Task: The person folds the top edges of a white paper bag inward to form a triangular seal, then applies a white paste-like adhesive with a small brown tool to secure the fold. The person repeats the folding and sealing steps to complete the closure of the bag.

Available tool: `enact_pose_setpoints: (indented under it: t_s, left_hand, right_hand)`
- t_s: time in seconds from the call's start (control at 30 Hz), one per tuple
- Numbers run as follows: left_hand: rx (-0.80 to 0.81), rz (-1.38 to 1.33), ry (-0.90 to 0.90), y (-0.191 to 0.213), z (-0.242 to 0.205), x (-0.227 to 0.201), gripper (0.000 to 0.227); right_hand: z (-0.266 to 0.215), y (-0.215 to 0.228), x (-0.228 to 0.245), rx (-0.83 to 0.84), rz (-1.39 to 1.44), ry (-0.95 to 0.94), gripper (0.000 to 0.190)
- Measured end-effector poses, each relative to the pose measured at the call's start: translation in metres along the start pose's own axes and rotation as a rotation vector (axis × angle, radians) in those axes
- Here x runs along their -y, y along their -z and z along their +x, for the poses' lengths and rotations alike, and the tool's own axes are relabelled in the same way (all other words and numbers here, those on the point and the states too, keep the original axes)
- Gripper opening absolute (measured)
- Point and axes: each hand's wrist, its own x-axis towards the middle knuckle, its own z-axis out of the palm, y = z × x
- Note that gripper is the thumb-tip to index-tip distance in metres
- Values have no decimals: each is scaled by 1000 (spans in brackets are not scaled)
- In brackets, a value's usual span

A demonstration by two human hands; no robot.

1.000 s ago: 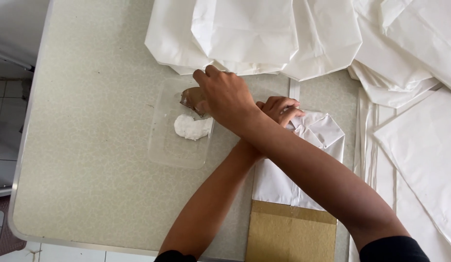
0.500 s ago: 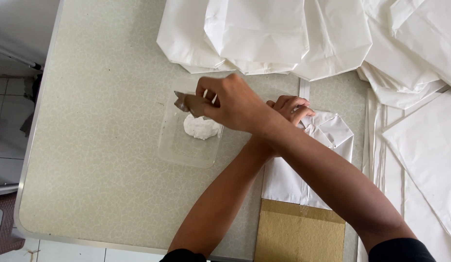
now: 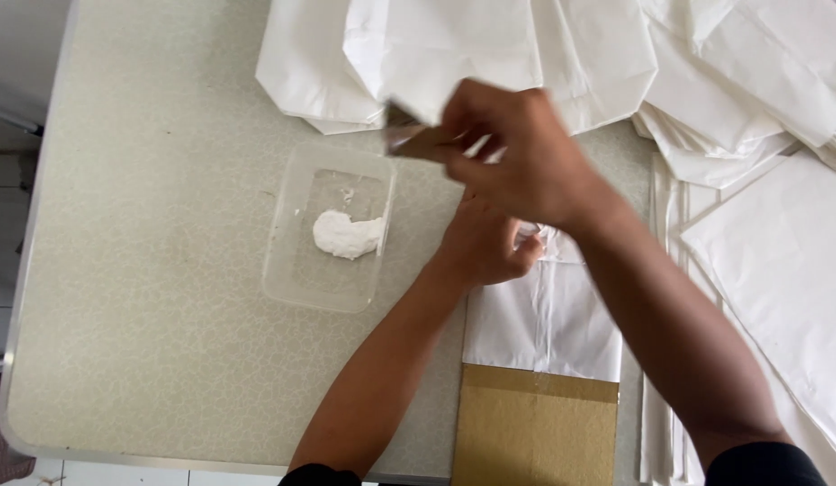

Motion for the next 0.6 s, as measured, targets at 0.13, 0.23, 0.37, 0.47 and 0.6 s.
enact_pose_setpoints:
  t_s: [0.13, 0.23, 0.37, 0.47, 0.6]
  left_hand:
    - [-12, 82, -73, 4, 1, -5, 38]
    - [-16, 105, -90, 2, 2, -3, 32]
    - [-47, 63, -64, 2, 1, -3, 19]
    - [-28, 72, -34, 3, 2, -2, 14]
    - [-16, 93, -16, 8, 3, -5, 12]
  right_hand:
    - [-46, 42, -11, -100, -31, -243, 22]
    - [-78, 60, -24, -173, -137, -325, 16]
    - [-114, 65, -48, -85, -225, -216, 14]
    - [-132, 58, -59, -83, -252, -115, 14]
    - [-153, 46, -79, -135, -318, 16, 19]
